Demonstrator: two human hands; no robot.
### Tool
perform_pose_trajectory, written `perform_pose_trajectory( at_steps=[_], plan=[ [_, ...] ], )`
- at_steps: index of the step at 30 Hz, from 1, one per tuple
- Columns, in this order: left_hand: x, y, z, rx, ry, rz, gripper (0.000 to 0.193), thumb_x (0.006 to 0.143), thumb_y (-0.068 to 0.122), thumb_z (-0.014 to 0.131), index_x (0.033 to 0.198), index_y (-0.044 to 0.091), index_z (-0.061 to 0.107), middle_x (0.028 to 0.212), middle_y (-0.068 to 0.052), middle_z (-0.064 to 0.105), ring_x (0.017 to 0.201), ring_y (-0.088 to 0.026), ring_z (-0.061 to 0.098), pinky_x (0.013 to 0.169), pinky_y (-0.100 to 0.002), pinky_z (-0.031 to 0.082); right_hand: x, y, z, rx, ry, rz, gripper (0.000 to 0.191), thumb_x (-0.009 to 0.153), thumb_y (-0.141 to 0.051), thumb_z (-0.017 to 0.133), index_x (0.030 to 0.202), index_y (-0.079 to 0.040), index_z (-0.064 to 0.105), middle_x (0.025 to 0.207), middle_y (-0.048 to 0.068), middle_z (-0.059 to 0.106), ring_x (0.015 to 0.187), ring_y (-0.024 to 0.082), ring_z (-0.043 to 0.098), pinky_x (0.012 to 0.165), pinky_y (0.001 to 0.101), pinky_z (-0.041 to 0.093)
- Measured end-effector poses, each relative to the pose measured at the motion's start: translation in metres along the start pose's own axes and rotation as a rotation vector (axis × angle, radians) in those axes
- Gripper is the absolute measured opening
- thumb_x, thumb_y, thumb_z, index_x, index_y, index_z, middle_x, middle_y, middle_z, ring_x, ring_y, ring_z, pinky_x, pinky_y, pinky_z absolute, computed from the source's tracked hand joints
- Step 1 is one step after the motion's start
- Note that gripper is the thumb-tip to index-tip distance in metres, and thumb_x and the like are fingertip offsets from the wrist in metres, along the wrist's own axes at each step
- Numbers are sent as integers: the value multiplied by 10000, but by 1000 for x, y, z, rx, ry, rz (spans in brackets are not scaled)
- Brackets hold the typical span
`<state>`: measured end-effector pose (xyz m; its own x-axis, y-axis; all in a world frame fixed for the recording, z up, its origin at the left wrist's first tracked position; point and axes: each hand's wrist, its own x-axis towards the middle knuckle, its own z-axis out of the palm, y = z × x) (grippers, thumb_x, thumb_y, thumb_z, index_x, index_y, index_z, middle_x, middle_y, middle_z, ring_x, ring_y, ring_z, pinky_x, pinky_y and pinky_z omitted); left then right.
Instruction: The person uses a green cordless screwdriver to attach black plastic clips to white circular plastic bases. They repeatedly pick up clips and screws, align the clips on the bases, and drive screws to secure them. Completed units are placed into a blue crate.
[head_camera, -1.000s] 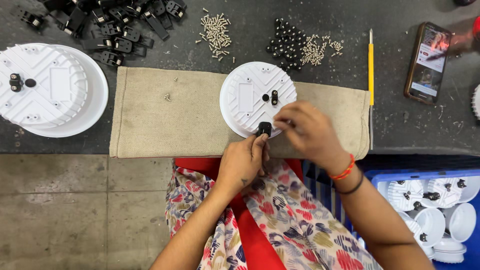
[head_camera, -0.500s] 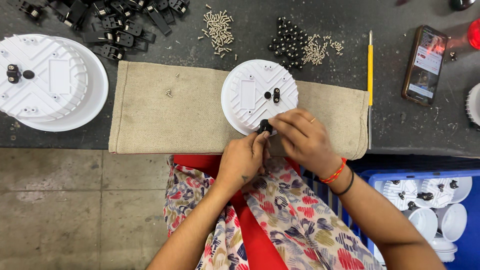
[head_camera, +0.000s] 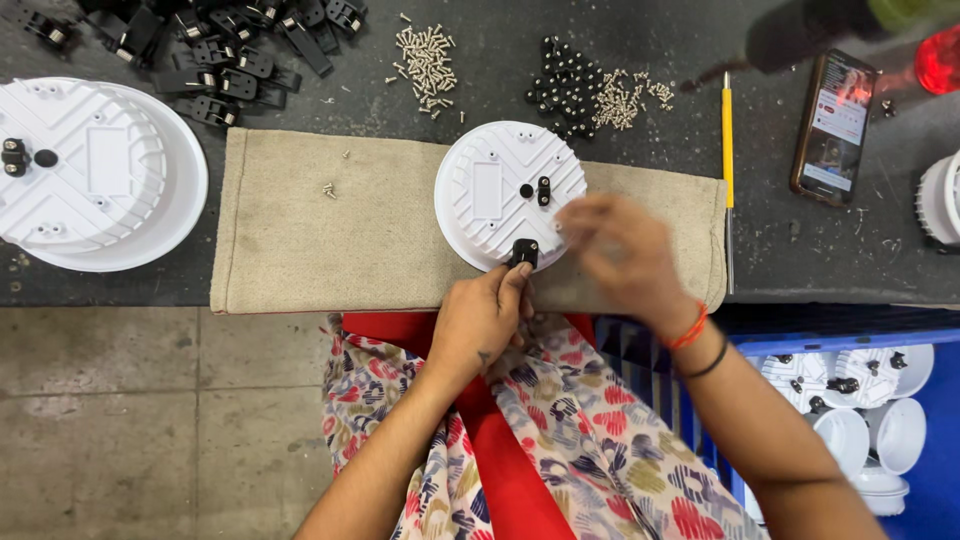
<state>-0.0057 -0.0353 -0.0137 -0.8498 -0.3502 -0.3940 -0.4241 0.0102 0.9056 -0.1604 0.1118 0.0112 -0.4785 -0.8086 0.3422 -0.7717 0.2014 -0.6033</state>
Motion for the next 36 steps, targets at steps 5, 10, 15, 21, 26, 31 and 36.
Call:
perform_pose_trajectory(
  at_steps=[5,10,15,21,26,31,36],
  plan=[
    [0,0,-1,-25,-19,9,446,1045,355,494,829,17,688,614,-64,707,448,-185,693,484,-331,552,39,71,-29,-103,253,472,135,1009,-94,748,1124,-42,796,944,79,754,768,102,711,675,243,537],
    [2,0,0,-21,-21,7,436,1041,354,492,838,24,693,611,-63,702,451,-186,691,486,-327,555,54,93,-23,-138,225,483,138,927,-136,831,1032,-51,802,917,80,742,766,130,702,695,255,547],
    [0,0,0,-26,-23,-9,415,1031,353,500,854,35,698,621,-62,707,458,-183,696,484,-328,557,58,92,-17,-223,205,427,101,909,-114,837,984,-53,806,901,86,711,752,162,680,692,288,539],
    [0,2,-1,-38,-28,-14,420,1032,355,503,847,33,699,620,-58,707,459,-176,695,484,-323,558,43,97,-22,-239,121,223,80,929,-62,788,1006,-44,789,1010,93,724,825,176,700,749,283,581],
    [-1,5,-2,-2,-17,-6,424,1037,353,495,838,40,699,612,-48,710,468,-167,707,502,-318,568,40,103,-25,-311,75,114,101,926,-4,786,1024,-30,782,977,103,733,820,201,721,758,290,585],
    [-1,9,-3,54,-16,-29,420,1034,365,487,848,60,709,613,-39,712,458,-182,697,513,-330,565,43,70,-29,-108,69,251,126,933,-29,806,1054,-34,772,966,81,757,817,169,724,748,275,583],
    [0,7,-5,51,-50,-9,415,1035,377,470,873,75,704,621,-28,716,459,-175,700,517,-325,569,31,3,-14,254,-196,113,161,920,-38,758,1072,-52,707,1027,65,767,933,155,762,849,287,626]
  ],
)
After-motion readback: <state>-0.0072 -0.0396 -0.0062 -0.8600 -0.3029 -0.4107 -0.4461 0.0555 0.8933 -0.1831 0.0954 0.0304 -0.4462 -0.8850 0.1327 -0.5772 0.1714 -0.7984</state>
